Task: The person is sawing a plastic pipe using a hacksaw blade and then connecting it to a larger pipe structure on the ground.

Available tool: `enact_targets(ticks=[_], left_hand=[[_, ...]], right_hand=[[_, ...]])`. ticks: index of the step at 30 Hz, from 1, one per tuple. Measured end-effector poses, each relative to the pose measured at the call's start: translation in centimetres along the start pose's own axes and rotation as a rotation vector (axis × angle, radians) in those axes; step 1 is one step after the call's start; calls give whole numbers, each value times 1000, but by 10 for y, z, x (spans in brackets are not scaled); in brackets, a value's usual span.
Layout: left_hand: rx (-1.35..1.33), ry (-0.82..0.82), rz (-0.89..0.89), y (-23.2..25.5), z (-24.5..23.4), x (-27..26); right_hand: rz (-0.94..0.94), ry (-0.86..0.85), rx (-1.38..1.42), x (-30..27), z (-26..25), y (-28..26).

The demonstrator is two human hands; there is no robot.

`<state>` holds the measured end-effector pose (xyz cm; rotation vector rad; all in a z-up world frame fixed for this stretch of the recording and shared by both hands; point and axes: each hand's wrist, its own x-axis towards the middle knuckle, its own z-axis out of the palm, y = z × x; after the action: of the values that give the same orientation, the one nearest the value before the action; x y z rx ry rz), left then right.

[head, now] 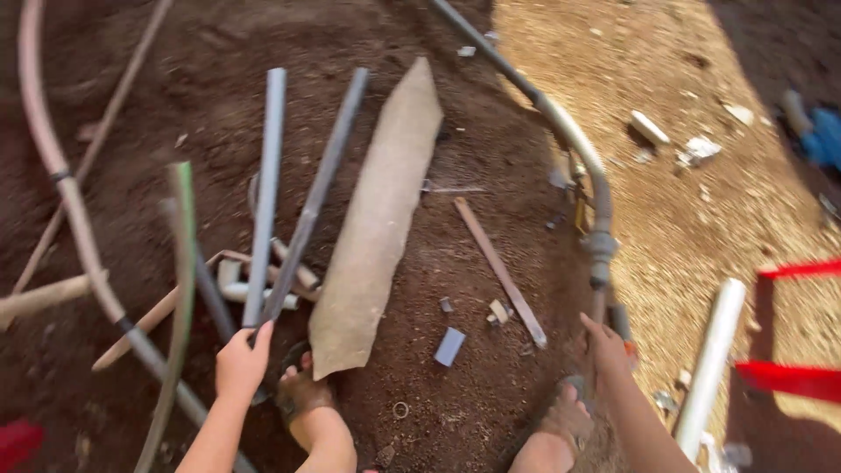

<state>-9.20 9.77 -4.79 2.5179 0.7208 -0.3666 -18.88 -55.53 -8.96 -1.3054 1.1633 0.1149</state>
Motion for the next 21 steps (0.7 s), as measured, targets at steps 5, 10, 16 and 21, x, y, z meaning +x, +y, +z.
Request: enact_targets(ticks=[5, 10, 16, 21], left_hand=[[-6, -29, -48, -2, -1, -7], [63, -11, -51, -2, -4, -7], [34, 264, 274, -14, -19, 5], [-127, 559, 421, -6, -45, 35]], right_hand=[[187, -572, 543, -40, 60, -35], [190, -571, 611, -86, 106, -85], [158, -578, 534, -76, 111, -69], [207, -419, 446, -62, 116, -61]])
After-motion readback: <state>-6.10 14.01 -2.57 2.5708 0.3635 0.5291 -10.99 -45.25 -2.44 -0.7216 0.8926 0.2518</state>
